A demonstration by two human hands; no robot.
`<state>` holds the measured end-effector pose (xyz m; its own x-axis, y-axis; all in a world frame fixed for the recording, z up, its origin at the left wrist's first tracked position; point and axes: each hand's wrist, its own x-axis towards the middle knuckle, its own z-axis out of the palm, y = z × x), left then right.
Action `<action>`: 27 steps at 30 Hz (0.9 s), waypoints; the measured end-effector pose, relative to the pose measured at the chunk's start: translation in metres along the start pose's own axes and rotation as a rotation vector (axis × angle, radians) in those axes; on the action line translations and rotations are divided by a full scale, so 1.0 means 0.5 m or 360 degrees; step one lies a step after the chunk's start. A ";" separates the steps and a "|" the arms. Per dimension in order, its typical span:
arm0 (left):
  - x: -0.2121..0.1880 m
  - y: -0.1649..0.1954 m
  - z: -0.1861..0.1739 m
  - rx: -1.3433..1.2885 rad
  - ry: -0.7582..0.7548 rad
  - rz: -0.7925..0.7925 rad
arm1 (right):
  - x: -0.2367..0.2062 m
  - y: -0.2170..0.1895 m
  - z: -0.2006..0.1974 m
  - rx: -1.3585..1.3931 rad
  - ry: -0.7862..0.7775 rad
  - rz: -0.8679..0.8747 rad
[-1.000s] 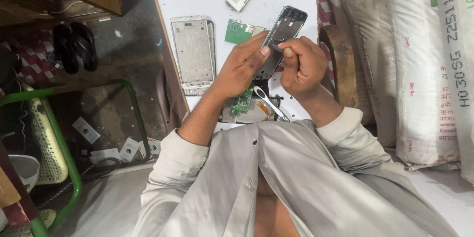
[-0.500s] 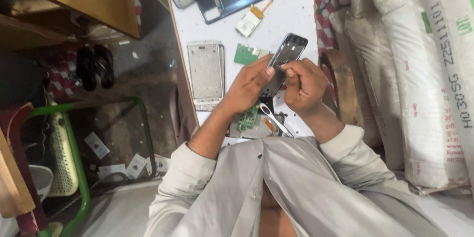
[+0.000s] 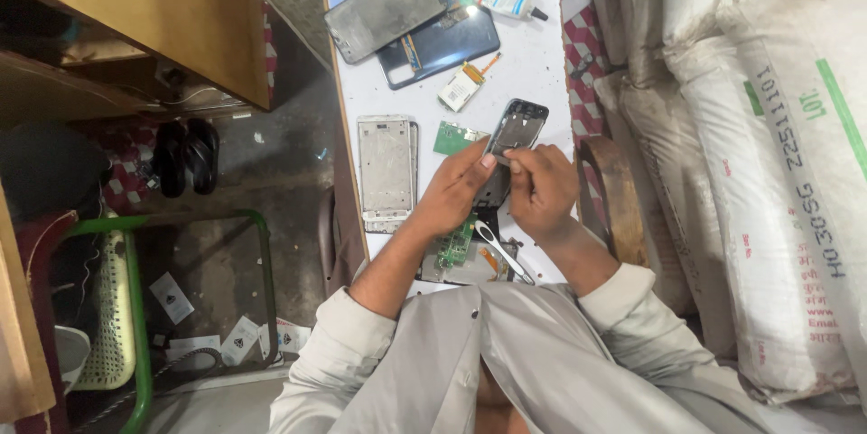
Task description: The person uses a small metal tool to scrape adhesive residue from the inner frame of a disassembled smartphone. The person repeatedly scrapes along the edges and corners of the frame while holding the phone with the other hand. The phone remains disassembled on the workbench throughout the clip.
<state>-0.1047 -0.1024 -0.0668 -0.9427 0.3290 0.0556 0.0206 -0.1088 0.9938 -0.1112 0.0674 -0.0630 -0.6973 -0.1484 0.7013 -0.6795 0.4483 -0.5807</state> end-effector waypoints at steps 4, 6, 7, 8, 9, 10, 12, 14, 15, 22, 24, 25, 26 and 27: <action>0.004 0.000 -0.005 -0.0008 0.0078 0.0000 | 0.009 -0.002 0.010 -0.0062 -0.0014 -0.0073; -0.002 -0.002 -0.003 0.0032 0.0134 -0.0018 | 0.009 -0.001 0.011 -0.0141 -0.0030 -0.0060; -0.007 -0.004 0.000 0.0072 0.0161 -0.0056 | 0.004 -0.003 0.007 -0.0186 -0.0049 -0.0037; -0.007 -0.008 0.001 0.0112 0.0182 -0.0089 | 0.001 -0.002 0.007 -0.0163 -0.0033 -0.0021; -0.007 -0.011 0.004 0.0078 0.0187 -0.0079 | -0.002 -0.001 0.008 -0.0144 -0.0015 -0.0007; -0.008 -0.014 0.004 0.0047 0.0192 -0.0066 | -0.002 0.001 0.010 -0.0124 0.0007 0.0004; -0.014 -0.019 0.005 -0.0050 0.0190 -0.0054 | -0.006 0.004 0.009 -0.0106 -0.0050 -0.0132; -0.013 -0.024 0.004 -0.0178 0.0178 -0.0032 | -0.007 0.007 0.008 -0.0121 -0.0039 -0.0116; -0.011 -0.026 0.005 -0.0233 0.0188 -0.0054 | -0.006 0.007 0.006 -0.0145 -0.0004 -0.0029; -0.003 -0.043 0.010 -0.0451 0.0244 -0.0062 | -0.002 0.013 -0.004 -0.0117 -0.0108 -0.0207; 0.001 -0.049 0.010 -0.0501 0.0286 -0.0100 | -0.005 0.014 -0.005 -0.0118 -0.0048 0.0008; 0.000 -0.052 0.009 -0.0552 0.0292 -0.0124 | -0.009 0.013 -0.004 -0.0116 -0.0021 0.0116; -0.001 -0.054 0.009 -0.0602 0.0299 -0.0149 | -0.009 0.016 -0.002 -0.0080 -0.0063 0.0013; -0.002 -0.058 0.009 -0.0651 0.0267 -0.0116 | -0.009 0.021 0.001 -0.0045 -0.0101 -0.0091</action>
<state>-0.1026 -0.0954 -0.0951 -0.9785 0.1964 -0.0627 -0.1491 -0.4640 0.8732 -0.1151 0.0725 -0.0725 -0.6713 -0.2298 0.7047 -0.7124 0.4621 -0.5281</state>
